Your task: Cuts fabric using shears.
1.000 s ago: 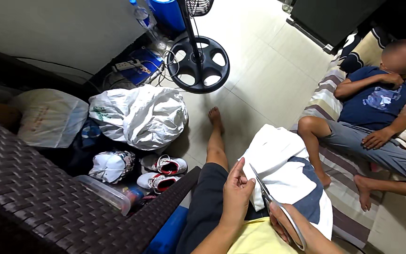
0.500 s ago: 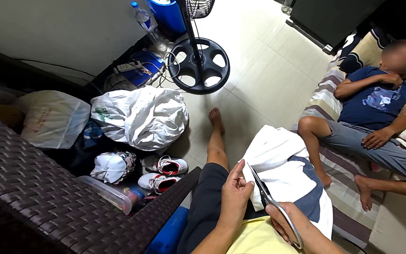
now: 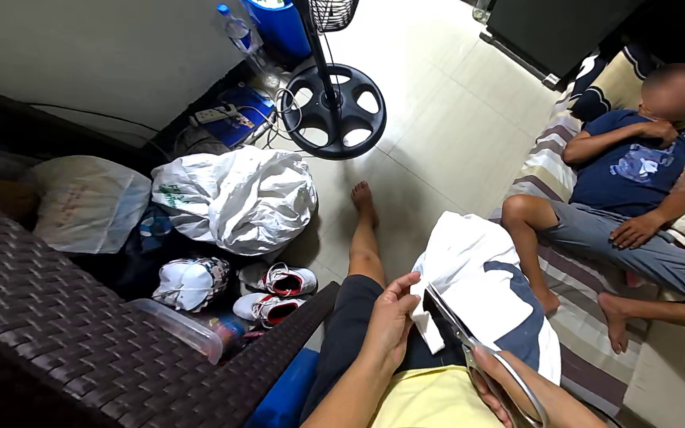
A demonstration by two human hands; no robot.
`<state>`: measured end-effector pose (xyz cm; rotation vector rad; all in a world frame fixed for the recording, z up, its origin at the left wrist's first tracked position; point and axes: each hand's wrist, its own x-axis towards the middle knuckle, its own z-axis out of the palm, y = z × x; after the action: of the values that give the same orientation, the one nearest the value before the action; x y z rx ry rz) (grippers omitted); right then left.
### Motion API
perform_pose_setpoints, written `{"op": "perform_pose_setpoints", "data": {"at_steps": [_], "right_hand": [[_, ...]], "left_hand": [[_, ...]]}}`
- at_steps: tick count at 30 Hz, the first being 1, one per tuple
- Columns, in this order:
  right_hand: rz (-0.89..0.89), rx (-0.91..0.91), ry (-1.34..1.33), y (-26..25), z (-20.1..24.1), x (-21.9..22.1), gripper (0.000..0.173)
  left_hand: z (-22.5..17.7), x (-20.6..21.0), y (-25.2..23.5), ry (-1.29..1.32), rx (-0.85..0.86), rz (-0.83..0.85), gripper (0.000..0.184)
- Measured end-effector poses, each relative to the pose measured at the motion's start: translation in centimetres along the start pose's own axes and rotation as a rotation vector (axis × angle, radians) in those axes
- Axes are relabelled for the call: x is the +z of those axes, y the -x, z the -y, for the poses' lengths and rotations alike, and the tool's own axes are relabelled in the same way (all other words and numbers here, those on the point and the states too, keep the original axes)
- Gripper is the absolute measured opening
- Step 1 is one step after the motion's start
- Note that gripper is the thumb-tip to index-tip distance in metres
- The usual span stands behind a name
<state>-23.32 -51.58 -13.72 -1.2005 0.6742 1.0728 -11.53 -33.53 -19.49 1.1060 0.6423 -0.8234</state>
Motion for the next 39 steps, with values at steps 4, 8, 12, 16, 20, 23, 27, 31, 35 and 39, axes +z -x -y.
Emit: {"op": "perform_pose_setpoints", "data": {"at_steps": [4, 8, 12, 16, 20, 23, 27, 31, 35, 39], "right_hand": [[0.016, 0.033, 0.041, 0.6, 0.1, -0.2, 0.058], [0.043, 0.055, 0.072, 0.9, 0.3, -0.4, 0.057], [0.041, 0.042, 0.068, -0.3, 0.7, -0.2, 0.058], [0.039, -0.005, 0.056, -1.5, 1.4, 0.4, 0.054], [0.017, -0.032, 0.036, -2.4, 2.1, 1.0, 0.053], [0.01, -0.045, 0.021, -2.9, 2.3, 1.3, 0.053], [-0.017, -0.068, 0.016, -3.3, 2.2, 1.7, 0.051], [-0.056, -0.075, 0.028, -3.5, 2.1, 1.9, 0.05], [-0.06, -0.071, 0.039, -3.3, 2.1, 1.8, 0.049], [-0.066, -0.094, 0.029, -3.5, 1.8, 1.7, 0.048]], "left_hand": [[-0.7, -0.4, -0.2, 0.172, -0.225, 0.084, 0.042], [-0.3, -0.6, -0.1, -0.016, -0.081, 0.037, 0.046], [0.9, -0.9, -0.3, -0.231, 0.229, 0.019, 0.067], [0.8, -0.7, 0.4, -0.249, 0.345, 0.02, 0.075], [0.9, -0.7, 0.7, -0.234, 0.382, 0.026, 0.075], [0.9, -0.7, 0.8, -0.201, 0.37, 0.038, 0.075], [0.9, -0.7, 0.8, -0.188, 0.368, 0.038, 0.075], [0.8, -0.8, 0.8, -0.172, 0.357, 0.037, 0.075], [0.6, -0.9, 1.0, -0.151, 0.333, 0.044, 0.074], [0.6, -0.9, 1.1, -0.121, 0.31, 0.052, 0.076]]}}
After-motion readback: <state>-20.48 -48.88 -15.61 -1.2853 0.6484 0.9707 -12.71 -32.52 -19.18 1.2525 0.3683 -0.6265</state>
